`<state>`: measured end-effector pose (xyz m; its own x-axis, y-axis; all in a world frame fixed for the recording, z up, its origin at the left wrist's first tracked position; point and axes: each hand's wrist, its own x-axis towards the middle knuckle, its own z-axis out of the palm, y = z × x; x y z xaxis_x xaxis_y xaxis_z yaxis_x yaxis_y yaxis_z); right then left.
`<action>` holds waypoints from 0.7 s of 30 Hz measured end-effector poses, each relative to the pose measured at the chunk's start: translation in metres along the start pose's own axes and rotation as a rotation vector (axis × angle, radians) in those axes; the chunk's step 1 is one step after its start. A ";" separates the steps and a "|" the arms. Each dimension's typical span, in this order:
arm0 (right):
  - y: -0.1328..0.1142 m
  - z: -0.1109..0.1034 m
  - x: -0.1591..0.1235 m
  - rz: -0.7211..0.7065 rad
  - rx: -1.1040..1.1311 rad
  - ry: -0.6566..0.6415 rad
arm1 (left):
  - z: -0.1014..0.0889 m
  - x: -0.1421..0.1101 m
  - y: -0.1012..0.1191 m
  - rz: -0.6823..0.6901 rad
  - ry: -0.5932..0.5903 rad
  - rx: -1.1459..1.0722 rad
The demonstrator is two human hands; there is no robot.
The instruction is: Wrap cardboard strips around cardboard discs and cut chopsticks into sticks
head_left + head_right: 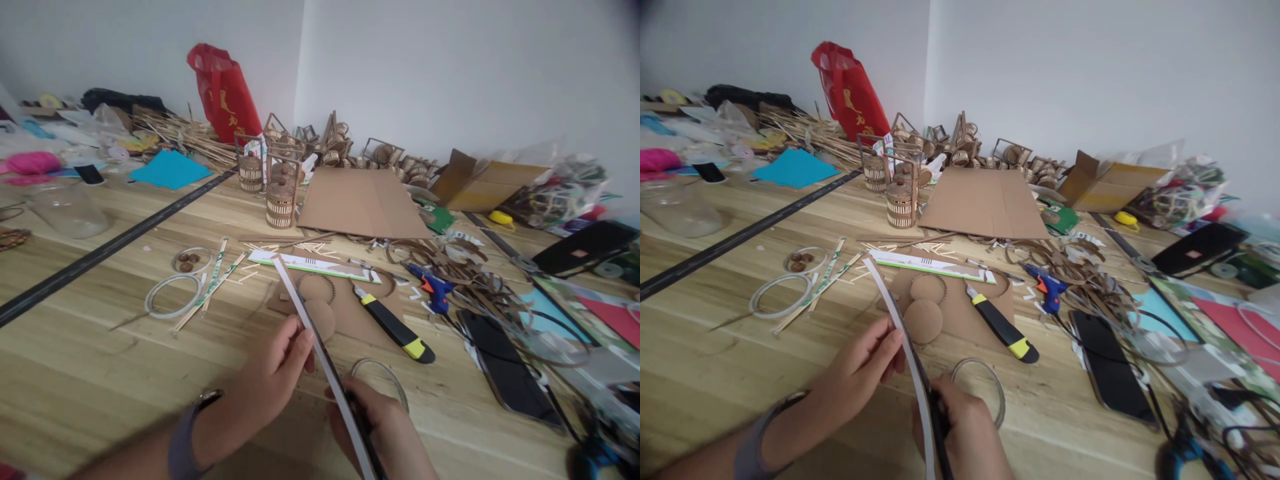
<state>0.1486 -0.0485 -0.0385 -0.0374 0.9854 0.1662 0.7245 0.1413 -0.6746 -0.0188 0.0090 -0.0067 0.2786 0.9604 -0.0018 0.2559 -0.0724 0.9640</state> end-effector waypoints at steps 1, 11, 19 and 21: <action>0.000 0.000 0.000 -0.001 0.016 -0.020 | 0.000 0.000 0.000 0.006 0.005 0.021; -0.005 -0.003 0.001 0.049 -0.002 -0.045 | 0.002 -0.004 -0.002 0.013 -0.058 0.031; -0.006 -0.006 0.001 -0.004 -0.019 -0.037 | 0.002 -0.007 0.001 0.027 -0.090 0.015; -0.006 -0.006 0.000 -0.001 -0.015 -0.029 | 0.001 -0.008 0.002 0.046 -0.085 0.018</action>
<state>0.1483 -0.0498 -0.0307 -0.0578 0.9876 0.1458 0.7347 0.1410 -0.6635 -0.0197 0.0005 -0.0054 0.3673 0.9299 0.0189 0.2576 -0.1213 0.9586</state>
